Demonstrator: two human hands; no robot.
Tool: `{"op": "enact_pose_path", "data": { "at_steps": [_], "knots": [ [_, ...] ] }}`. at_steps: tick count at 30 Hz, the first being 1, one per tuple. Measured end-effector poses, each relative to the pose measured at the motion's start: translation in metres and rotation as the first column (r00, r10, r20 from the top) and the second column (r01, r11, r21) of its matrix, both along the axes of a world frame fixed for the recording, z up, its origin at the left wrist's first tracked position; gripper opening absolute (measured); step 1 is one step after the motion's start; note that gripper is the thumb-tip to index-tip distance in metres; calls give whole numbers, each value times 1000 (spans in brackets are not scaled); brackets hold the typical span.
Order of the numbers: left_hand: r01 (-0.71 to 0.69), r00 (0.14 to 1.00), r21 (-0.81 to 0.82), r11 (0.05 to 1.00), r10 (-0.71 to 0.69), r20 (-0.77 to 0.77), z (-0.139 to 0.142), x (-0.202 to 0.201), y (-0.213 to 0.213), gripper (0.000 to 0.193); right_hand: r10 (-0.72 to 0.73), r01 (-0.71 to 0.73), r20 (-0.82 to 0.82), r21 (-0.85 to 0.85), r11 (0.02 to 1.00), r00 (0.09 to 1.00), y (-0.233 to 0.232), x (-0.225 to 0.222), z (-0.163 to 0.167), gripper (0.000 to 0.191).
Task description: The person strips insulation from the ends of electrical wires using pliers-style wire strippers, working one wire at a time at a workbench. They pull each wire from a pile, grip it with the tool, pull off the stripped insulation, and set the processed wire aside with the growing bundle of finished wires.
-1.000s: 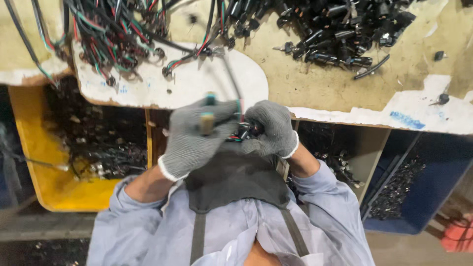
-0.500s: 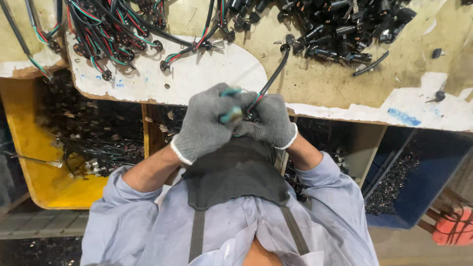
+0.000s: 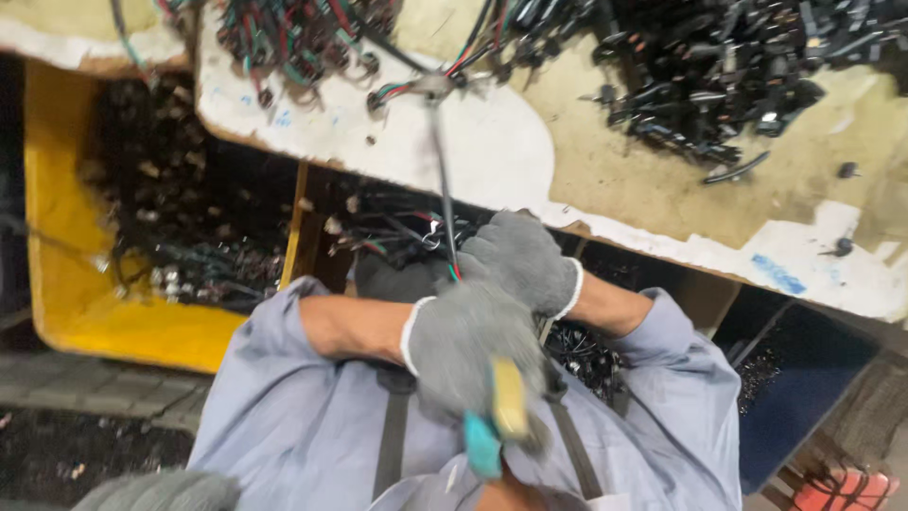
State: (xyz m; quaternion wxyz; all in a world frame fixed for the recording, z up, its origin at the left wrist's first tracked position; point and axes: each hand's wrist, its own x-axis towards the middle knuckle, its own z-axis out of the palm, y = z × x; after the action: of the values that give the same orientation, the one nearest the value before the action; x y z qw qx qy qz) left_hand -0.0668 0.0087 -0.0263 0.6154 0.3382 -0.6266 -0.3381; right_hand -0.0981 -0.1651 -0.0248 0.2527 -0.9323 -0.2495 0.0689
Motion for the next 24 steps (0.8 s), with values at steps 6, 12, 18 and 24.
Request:
{"op": "enact_pose_path", "data": {
  "at_steps": [6,12,18,24],
  "knots": [
    [-942,264,69,330,595,759,7,102,5,37,65,-68,143,15,998,988,3,7,13,44],
    [-986,131,72,148,441,888,-46,146,17,20,-378,372,62,90,924,924,-46,10,11,35],
    [-885,460,361,295,433,775,-42,120,-6,16,-674,807,493,-107,580,550,-113,102,-5,37],
    [-926,368,301,229,369,853,-44,110,-23,21,-881,921,319,-286,263,350,-95,145,-10,43]
  ]
}}
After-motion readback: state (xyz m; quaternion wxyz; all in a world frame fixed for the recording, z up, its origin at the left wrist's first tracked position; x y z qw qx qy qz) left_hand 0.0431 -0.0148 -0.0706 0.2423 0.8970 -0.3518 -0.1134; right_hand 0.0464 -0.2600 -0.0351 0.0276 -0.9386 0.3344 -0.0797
